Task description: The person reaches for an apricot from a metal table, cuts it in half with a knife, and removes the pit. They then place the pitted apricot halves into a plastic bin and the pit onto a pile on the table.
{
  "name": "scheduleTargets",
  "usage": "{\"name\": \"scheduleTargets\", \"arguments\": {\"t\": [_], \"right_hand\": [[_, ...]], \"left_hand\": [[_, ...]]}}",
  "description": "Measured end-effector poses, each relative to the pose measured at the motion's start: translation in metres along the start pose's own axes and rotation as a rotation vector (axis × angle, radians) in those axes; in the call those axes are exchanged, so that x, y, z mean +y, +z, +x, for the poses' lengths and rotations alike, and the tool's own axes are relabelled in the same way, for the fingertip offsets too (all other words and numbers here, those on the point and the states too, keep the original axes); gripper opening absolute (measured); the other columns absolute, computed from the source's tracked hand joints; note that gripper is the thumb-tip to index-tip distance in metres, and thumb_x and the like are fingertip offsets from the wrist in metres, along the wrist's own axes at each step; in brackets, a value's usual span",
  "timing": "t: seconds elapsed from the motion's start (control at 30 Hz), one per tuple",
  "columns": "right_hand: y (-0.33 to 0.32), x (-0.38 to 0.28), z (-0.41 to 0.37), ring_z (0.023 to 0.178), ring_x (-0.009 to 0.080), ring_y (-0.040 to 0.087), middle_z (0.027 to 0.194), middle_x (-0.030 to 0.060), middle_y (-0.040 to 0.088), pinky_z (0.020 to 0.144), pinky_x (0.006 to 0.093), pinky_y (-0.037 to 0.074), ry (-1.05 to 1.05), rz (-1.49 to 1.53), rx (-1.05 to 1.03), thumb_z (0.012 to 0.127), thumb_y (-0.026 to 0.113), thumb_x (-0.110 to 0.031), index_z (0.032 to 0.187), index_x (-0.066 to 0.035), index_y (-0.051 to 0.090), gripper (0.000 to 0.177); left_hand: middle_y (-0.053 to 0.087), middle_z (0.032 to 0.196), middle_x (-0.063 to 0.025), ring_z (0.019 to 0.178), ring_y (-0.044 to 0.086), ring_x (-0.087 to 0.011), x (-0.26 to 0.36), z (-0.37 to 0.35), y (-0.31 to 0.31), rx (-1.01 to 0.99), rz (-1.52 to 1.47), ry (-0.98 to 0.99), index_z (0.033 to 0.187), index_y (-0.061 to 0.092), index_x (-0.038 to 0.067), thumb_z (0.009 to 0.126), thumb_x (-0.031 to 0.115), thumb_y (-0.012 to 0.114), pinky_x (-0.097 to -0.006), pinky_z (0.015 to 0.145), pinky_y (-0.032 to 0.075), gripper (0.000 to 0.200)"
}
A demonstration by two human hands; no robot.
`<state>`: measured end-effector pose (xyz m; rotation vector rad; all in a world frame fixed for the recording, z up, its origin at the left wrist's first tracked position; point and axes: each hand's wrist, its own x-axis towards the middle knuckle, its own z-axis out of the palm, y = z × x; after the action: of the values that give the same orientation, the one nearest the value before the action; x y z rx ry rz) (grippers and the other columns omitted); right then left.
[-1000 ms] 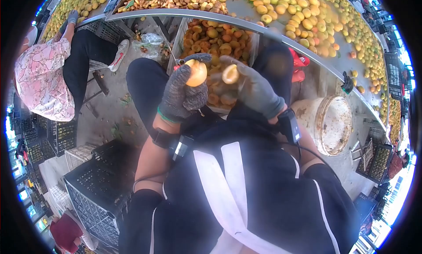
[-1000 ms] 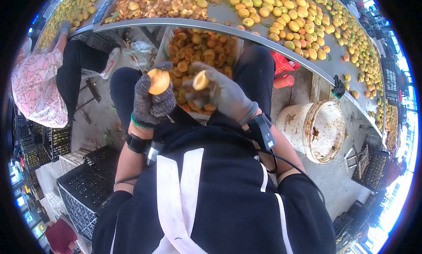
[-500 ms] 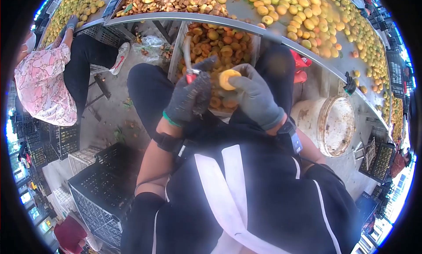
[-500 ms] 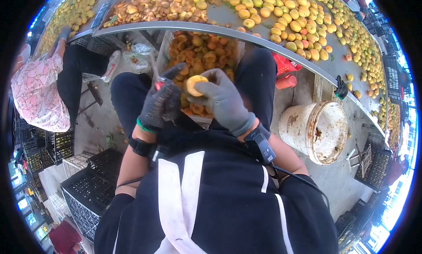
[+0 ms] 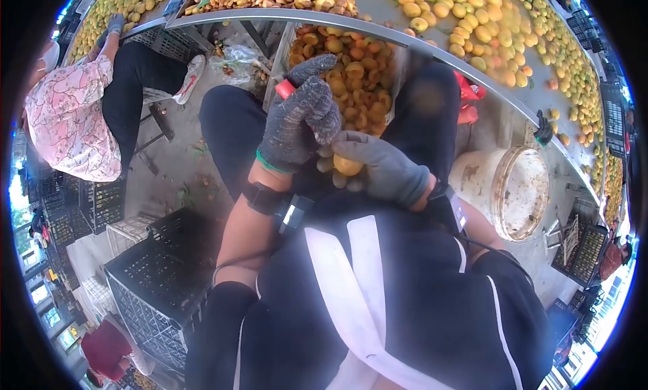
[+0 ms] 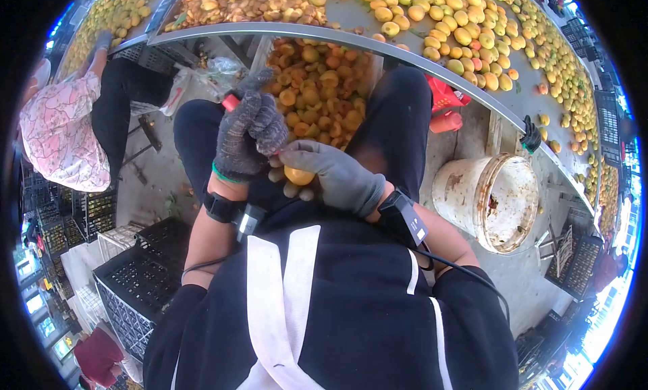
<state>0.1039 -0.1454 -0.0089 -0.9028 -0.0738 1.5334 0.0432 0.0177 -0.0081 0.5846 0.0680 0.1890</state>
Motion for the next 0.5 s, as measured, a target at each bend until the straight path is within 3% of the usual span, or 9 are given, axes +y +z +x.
{"name": "scheduleTargets", "arguments": {"t": [0.1,0.17,0.2,0.27,0.4,0.5], "right_hand": [[-0.005,-0.001,0.001,0.067,0.0095,0.059,0.095,0.0064,0.064,0.053,0.0173,0.043,-0.039,-0.044,0.0,0.095,0.061,-0.029,0.108,-0.005,0.058,0.027],[-0.008,-0.001,0.002,0.066,0.0082,0.059,0.094,0.0052,0.065,0.053,0.0174,0.042,-0.066,-0.214,0.078,0.094,0.063,-0.02,0.108,-0.006,0.057,0.021],[-0.007,-0.001,0.001,0.066,0.0082,0.059,0.094,0.0052,0.065,0.053,0.0174,0.042,-0.068,-0.214,0.077,0.094,0.063,-0.02,0.108,-0.006,0.057,0.021],[-0.002,-0.003,-0.005,0.066,0.0077,0.059,0.096,0.005,0.065,0.054,0.0171,0.043,-0.126,-0.442,0.092,0.092,0.064,-0.013,0.111,-0.006,0.055,0.022],[0.007,-0.007,-0.017,0.066,0.0069,0.058,0.1,0.0051,0.065,0.055,0.0174,0.044,-0.229,-0.348,0.064,0.09,0.065,-0.011,0.113,-0.006,0.054,0.026],[0.003,-0.012,-0.021,0.07,0.0065,0.058,0.104,0.0048,0.064,0.057,0.0181,0.045,-0.121,-0.374,0.04,0.089,0.065,-0.008,0.118,-0.005,0.053,0.032]], "left_hand": [[0.041,0.063,0.0025,0.049,0.042,-0.0094,-0.001,0.0,0.013,0.012,0.063,0.073,0.136,0.046,0.005,0.095,0.017,0.058,-0.0237,0.045,0.037,0.044],[0.04,0.065,0.0032,0.051,0.04,-0.0078,0.001,0.003,0.035,0.265,-0.009,0.148,0.134,0.048,0.007,0.097,0.018,0.057,-0.0219,0.045,0.035,0.04],[0.04,0.065,0.0032,0.051,0.04,-0.0078,0.004,0.002,0.029,0.264,-0.008,0.148,0.134,0.048,0.007,0.097,0.018,0.057,-0.0219,0.045,0.035,0.04],[0.039,0.064,0.0036,0.048,0.036,-0.006,0.013,0.001,0.014,0.053,-0.04,0.091,0.132,0.05,0.008,0.099,0.02,0.054,-0.0207,0.044,0.033,0.036],[0.038,0.063,0.0034,0.046,0.032,-0.0049,0.014,0.005,0.012,0.007,-0.071,0.162,0.131,0.051,0.008,0.1,0.022,0.052,-0.0198,0.042,0.03,0.034],[0.04,0.061,0.0066,0.04,0.033,-0.0039,0.013,0.006,0.015,0.005,0.004,0.223,0.134,0.052,0.01,0.101,0.026,0.05,-0.0187,0.039,0.032,0.036]]}}
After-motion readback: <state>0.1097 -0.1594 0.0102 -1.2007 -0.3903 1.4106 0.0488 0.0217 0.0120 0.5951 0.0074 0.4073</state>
